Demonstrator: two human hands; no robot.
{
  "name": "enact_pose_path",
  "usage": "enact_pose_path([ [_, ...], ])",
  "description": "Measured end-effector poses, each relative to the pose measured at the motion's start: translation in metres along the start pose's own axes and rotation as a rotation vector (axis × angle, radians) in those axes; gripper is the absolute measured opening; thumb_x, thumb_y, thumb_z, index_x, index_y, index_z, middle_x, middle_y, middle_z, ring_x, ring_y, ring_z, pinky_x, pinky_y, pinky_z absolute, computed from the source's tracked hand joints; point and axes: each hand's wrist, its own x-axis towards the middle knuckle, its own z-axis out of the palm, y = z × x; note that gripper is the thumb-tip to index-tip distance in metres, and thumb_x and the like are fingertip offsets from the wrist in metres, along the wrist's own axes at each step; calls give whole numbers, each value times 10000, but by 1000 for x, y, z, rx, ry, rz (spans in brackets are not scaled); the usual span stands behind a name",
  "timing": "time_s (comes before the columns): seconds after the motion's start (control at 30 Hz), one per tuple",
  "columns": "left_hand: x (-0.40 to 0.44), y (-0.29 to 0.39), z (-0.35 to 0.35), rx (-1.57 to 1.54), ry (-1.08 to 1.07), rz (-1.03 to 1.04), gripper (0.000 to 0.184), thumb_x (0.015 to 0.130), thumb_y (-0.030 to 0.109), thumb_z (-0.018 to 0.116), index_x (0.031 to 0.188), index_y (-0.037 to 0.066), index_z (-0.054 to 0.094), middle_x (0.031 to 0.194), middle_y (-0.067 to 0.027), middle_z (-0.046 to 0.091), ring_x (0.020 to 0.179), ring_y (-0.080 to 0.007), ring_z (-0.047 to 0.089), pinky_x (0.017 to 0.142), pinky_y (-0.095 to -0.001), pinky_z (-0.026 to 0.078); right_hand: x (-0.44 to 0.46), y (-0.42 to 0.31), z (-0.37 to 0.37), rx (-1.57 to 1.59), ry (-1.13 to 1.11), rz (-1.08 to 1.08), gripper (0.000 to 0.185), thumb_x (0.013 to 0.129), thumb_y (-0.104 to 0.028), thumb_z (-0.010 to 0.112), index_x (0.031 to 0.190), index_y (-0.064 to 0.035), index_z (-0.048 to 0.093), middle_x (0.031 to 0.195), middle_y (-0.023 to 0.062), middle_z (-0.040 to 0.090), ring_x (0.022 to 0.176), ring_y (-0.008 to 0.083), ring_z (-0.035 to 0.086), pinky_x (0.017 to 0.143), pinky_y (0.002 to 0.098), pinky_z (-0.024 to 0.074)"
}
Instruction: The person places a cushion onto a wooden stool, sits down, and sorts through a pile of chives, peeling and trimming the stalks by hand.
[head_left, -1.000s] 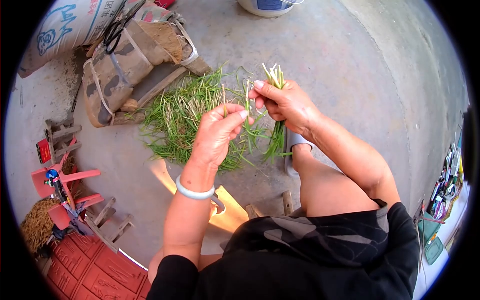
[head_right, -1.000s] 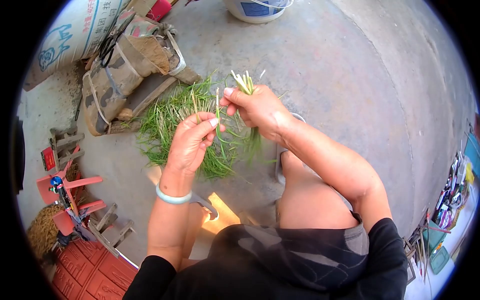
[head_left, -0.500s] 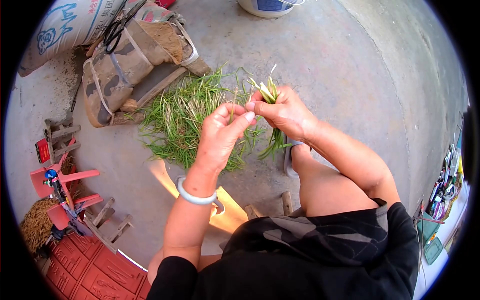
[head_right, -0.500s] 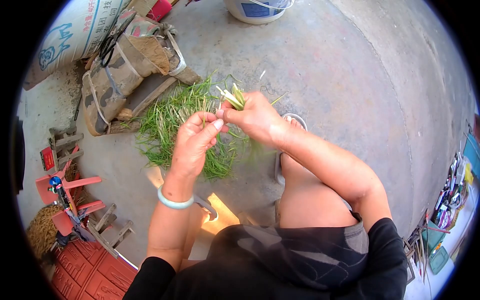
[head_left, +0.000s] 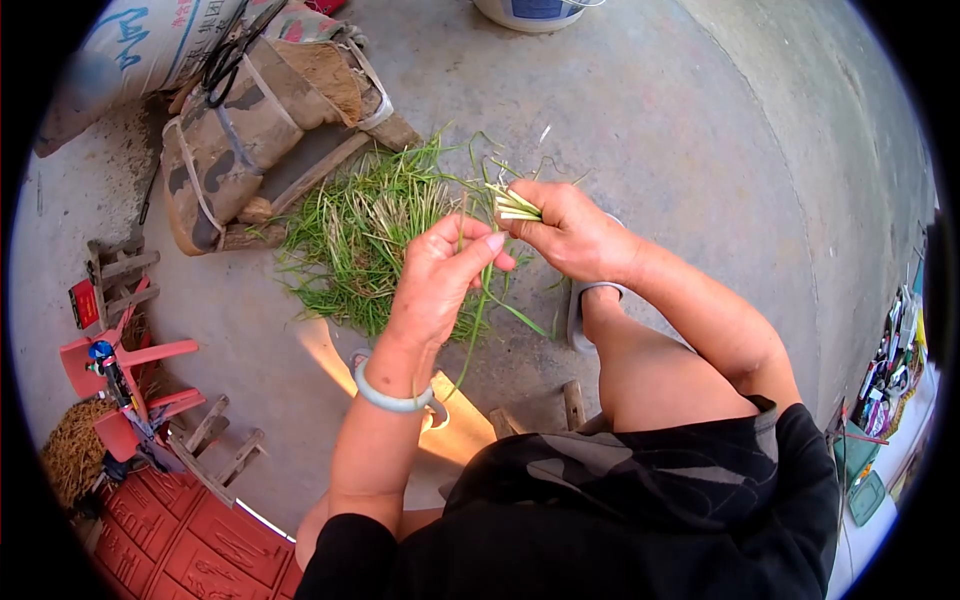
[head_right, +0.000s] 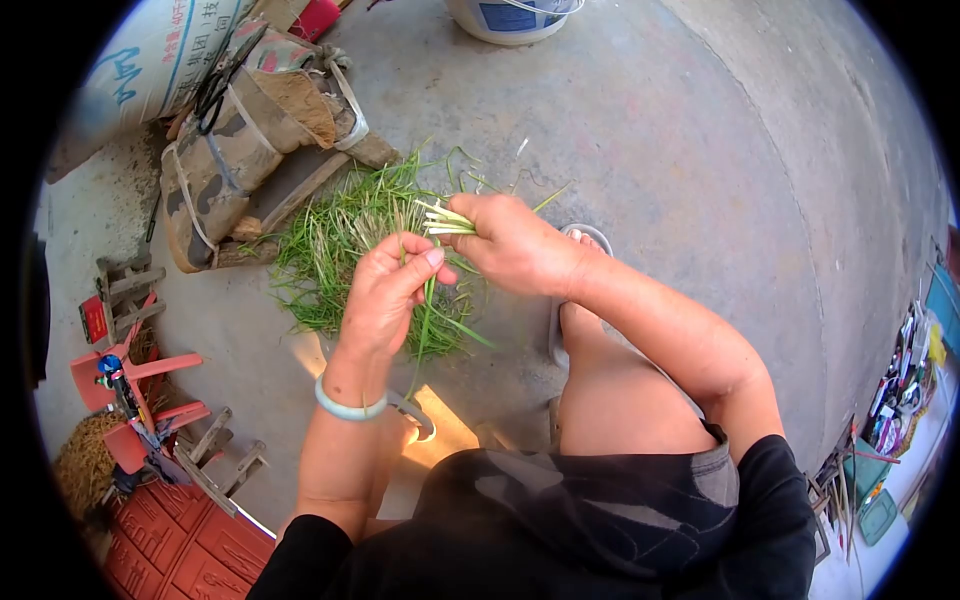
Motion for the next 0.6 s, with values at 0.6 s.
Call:
enact_pose_path([
  [0.6,-11,0,3,-19,31,7,116,875,122,624,946,44,576,767,-66,676,624,-44,541,555,-184,381,5,-5,-13,-172,185,191,190,858,-185,586,874,4,575,682,166,555,641,254,530,618,378,446],
])
